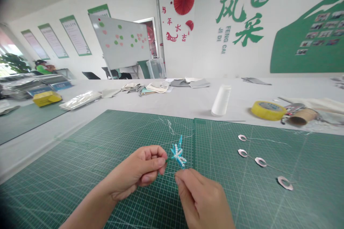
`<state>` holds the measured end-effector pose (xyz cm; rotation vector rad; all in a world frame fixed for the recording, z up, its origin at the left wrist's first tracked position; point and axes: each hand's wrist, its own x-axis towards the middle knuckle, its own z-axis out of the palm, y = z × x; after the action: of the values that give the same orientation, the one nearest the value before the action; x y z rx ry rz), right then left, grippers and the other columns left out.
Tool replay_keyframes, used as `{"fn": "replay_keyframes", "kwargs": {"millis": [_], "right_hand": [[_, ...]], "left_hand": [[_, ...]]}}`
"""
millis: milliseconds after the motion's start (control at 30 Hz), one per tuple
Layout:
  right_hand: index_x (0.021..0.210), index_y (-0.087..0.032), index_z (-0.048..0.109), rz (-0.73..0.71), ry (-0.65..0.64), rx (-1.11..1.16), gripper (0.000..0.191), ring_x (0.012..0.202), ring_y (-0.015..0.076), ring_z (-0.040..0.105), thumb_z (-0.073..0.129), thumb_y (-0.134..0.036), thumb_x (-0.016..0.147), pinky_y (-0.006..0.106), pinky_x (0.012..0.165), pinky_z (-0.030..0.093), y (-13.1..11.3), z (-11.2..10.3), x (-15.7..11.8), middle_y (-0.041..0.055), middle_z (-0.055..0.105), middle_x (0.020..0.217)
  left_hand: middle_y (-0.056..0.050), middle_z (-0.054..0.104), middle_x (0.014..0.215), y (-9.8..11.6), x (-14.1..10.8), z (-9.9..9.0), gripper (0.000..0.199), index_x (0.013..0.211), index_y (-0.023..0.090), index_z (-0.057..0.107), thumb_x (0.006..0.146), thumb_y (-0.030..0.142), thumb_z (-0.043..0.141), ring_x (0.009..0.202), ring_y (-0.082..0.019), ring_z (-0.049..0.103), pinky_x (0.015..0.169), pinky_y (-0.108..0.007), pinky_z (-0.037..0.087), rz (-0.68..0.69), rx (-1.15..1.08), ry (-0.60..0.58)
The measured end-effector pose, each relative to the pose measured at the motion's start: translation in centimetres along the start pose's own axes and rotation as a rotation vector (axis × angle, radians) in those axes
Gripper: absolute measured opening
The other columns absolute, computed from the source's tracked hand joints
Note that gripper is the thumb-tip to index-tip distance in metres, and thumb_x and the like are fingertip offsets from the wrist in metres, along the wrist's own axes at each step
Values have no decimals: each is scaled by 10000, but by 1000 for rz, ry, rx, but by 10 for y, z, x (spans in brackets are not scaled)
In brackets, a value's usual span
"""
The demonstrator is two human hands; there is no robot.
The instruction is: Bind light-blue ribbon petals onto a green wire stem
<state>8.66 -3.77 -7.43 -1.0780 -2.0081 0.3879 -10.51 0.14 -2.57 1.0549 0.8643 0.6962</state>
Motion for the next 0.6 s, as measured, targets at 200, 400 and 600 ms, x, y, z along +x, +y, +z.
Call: {"fn": "replay_keyframes", "kwargs": {"millis": [200, 400, 600], "right_hand": [[707, -210, 564, 293, -93, 257, 310, 571, 140, 489, 460, -375, 948, 229, 529, 400, 4, 3, 6, -32, 514, 618], [650, -174, 616, 483, -278, 715, 428, 489, 102, 390, 647, -582, 774, 223, 479, 343, 16, 1, 17, -52, 462, 532], [622, -170, 642, 421, -376, 795, 420, 499, 88, 293, 691, -565, 754, 220, 476, 248, 22, -4, 19, -72, 388, 515]], "left_hand": [[31, 566, 661, 2, -1, -2, 145, 807, 145, 551, 826, 258, 640, 398, -9, 303, 364, -166, 140, -22, -18, -70], [29, 604, 611, 4, -5, -4, 106, 783, 146, 623, 771, 243, 664, 384, -32, 331, 377, -181, 205, -119, 154, -285], [55, 577, 550, 0, -8, -2, 45, 727, 177, 642, 754, 189, 608, 429, -59, 369, 428, -182, 273, -185, 345, -355]]}}
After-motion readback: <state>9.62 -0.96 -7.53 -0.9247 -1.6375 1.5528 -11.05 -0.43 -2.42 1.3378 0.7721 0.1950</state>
